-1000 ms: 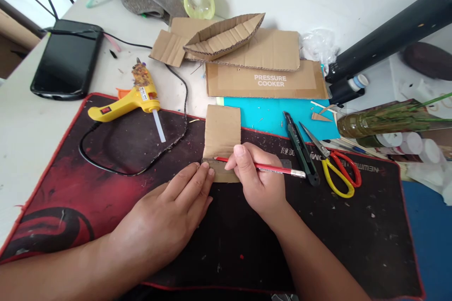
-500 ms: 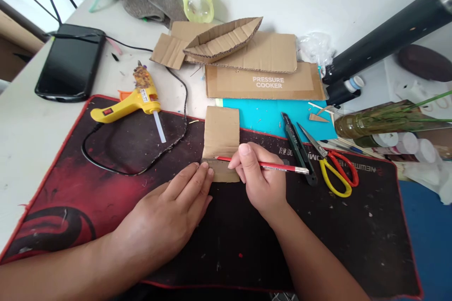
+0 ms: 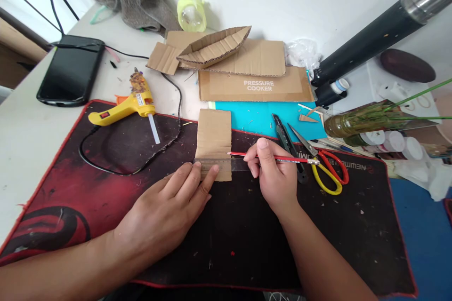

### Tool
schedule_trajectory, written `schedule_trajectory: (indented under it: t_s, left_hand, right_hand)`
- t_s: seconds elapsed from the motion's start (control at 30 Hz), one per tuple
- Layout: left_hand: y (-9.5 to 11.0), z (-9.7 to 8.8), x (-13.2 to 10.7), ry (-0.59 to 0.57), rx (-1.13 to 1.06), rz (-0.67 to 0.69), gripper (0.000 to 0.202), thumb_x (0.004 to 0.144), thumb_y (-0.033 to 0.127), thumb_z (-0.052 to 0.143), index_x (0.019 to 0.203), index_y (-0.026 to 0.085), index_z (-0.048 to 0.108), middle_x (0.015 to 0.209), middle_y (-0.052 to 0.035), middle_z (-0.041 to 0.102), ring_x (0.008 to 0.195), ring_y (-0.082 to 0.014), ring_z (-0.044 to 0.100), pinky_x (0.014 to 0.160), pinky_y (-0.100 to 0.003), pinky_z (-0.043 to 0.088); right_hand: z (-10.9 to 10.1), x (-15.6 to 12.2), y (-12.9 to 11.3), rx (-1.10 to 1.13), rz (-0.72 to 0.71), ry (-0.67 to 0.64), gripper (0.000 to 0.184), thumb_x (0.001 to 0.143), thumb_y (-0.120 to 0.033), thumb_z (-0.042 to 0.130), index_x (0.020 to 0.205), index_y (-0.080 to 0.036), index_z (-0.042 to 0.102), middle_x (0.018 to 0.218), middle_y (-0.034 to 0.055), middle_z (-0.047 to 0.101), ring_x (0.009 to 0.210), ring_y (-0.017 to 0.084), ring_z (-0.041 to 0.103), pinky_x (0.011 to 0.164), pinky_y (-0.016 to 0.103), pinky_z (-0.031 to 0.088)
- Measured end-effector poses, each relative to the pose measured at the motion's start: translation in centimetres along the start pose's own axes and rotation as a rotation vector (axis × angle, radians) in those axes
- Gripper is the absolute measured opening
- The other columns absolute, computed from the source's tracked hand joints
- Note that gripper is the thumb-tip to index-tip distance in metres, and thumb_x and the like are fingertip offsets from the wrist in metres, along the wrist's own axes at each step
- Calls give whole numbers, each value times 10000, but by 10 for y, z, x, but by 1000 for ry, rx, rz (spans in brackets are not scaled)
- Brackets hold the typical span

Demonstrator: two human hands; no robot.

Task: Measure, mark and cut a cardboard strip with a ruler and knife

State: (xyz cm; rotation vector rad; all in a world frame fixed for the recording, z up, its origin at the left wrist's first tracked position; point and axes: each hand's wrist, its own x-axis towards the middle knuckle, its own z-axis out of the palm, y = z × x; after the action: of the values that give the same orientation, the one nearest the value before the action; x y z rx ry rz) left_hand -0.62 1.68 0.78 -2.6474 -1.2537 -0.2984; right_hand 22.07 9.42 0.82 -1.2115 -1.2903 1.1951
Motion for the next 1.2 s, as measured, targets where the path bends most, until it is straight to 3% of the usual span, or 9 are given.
schedule_trajectory:
  t_s: [0.43,0.77,1.2]
  left_hand:
    - [1,1,1,-14,5,26,440,1126,168,499,1522,11,612,1305,-190,782,1192,-319,736,928,-431,622]
    - [0,2,1,-18,5,40,450,1134,181,503,1542,7,585,1300,-203,782,1160,-328,749,928,-456,601]
    - [-1,0,0,-12,21,37,454,1126,198,524,1533,11,604,1291,-197,782,1180,-318,750,952,-428,600]
  right_hand:
    - [-2,-6,0,-11,-20,-30,479,1149,-459,614,756,-211,731,526,-54,503,456,93,484,476,257,365]
    - [0,-3,0,-22,-2,-11,516,1129,-550,622,742,-224,727,519,-48,510,439,103,473,449,273,359]
    - [2,-3,1,-1,-18,-11,491,1137,-514,620,760,-222,739,535,-49,529,448,97,490,460,264,383]
